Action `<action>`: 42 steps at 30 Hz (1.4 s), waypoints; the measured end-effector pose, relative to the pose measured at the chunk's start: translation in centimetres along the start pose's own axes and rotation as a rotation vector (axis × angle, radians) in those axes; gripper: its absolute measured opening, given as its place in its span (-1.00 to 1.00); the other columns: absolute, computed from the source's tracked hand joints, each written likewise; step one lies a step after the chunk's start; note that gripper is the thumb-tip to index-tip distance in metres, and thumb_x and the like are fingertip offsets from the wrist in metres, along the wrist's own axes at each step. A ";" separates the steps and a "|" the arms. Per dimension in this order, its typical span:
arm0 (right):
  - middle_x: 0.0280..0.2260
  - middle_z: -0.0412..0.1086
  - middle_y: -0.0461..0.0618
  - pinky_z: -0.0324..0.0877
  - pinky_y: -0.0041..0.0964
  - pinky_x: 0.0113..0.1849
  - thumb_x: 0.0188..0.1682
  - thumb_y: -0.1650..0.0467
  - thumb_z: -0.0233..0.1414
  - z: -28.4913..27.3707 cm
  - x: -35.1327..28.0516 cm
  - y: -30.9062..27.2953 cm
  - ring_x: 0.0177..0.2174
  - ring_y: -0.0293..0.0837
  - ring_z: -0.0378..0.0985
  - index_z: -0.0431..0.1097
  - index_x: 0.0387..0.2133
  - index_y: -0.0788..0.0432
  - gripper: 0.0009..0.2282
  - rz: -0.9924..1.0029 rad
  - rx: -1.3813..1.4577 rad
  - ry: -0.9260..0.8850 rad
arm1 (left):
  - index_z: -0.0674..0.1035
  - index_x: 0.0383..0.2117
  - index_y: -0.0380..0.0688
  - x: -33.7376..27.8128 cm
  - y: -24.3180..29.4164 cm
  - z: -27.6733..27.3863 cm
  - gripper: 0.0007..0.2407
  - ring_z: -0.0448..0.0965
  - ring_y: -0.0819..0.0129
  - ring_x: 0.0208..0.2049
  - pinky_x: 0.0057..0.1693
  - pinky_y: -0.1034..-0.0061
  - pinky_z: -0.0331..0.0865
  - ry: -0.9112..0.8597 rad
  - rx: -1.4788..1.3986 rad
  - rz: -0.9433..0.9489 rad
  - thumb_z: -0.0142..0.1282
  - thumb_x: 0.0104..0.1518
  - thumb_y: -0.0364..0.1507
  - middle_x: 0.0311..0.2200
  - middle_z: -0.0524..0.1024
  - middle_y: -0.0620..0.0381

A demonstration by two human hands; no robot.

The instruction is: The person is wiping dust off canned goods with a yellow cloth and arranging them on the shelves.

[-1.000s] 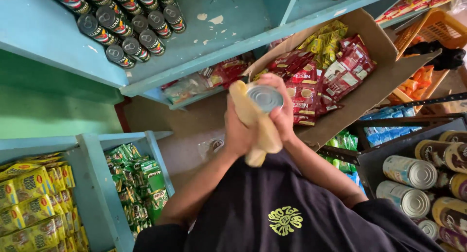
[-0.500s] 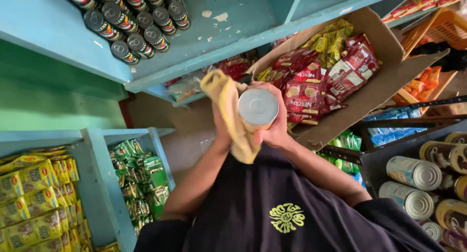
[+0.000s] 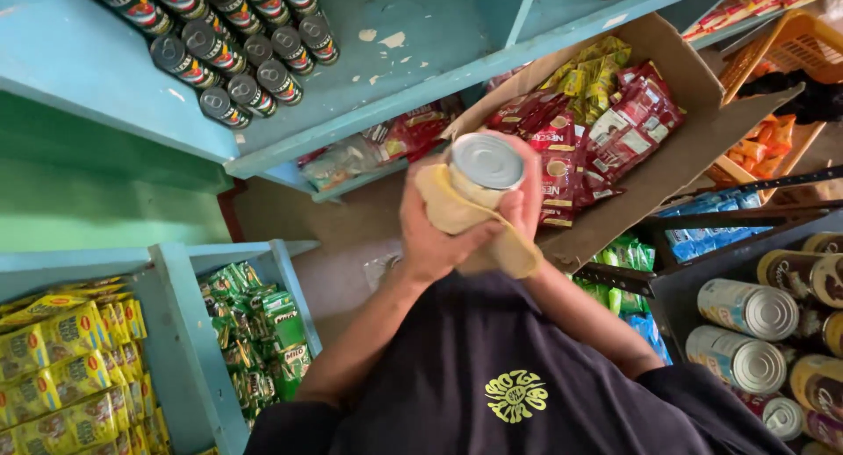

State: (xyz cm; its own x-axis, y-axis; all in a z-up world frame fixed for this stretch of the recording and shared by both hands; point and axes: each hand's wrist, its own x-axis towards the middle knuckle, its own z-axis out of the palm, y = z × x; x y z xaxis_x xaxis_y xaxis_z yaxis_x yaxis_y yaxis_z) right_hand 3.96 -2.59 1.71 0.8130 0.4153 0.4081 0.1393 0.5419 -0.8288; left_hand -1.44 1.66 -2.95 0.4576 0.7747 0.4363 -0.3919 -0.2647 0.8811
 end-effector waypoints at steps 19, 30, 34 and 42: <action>-0.25 0.53 0.34 0.33 -0.07 -0.10 -0.58 -0.03 0.46 -7.0 2.9 3.1 -0.28 0.13 0.48 0.41 -0.13 0.57 -0.06 -0.512 -0.245 -0.451 | 0.53 -0.05 -0.41 -0.1 -1.6 -1.8 -0.53 0.51 -0.25 0.06 0.16 0.01 0.35 -0.051 0.350 -0.169 0.32 -0.06 -0.34 -0.09 0.50 -0.36; -0.14 0.49 0.33 0.37 0.04 0.00 -0.48 0.28 0.55 -6.1 1.4 2.5 -0.13 0.12 0.60 0.18 -0.03 0.43 -0.17 -0.244 -0.088 -0.565 | 0.41 0.11 -0.33 1.4 1.2 -1.3 -0.37 0.44 -0.13 0.16 0.26 0.13 0.30 -0.139 0.451 -0.080 0.31 -0.06 -0.18 0.04 0.38 -0.17; -0.22 0.53 0.32 0.45 -0.04 -0.07 -0.53 0.33 0.53 -5.4 2.9 1.2 -0.23 0.04 0.65 0.33 -0.10 0.48 -0.26 -0.165 -0.107 -0.541 | 0.39 0.14 -0.31 0.8 2.8 -1.9 -0.33 0.42 -0.09 0.18 0.28 0.16 0.29 -0.170 0.481 -0.052 0.31 -0.07 -0.15 0.07 0.35 -0.13; -0.27 0.48 0.28 0.51 -0.05 -0.23 -0.22 0.29 0.39 -6.9 2.4 5.9 -0.33 0.10 0.56 0.34 -0.03 0.44 -0.41 -0.434 -0.249 -0.644 | 0.30 0.26 -0.25 0.3 5.4 -3.1 -0.22 0.37 0.00 0.26 0.36 0.24 0.25 -0.273 0.549 0.002 0.30 -0.07 -0.03 0.17 0.27 0.01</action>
State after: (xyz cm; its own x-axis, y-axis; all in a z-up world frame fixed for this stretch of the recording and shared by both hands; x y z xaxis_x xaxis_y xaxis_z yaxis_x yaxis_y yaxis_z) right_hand 10.61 -3.48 -4.86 0.1838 0.5849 0.7900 0.5504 0.6046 -0.5757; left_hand -5.89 2.29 1.35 0.6737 0.6181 0.4050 0.0425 -0.5796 0.8138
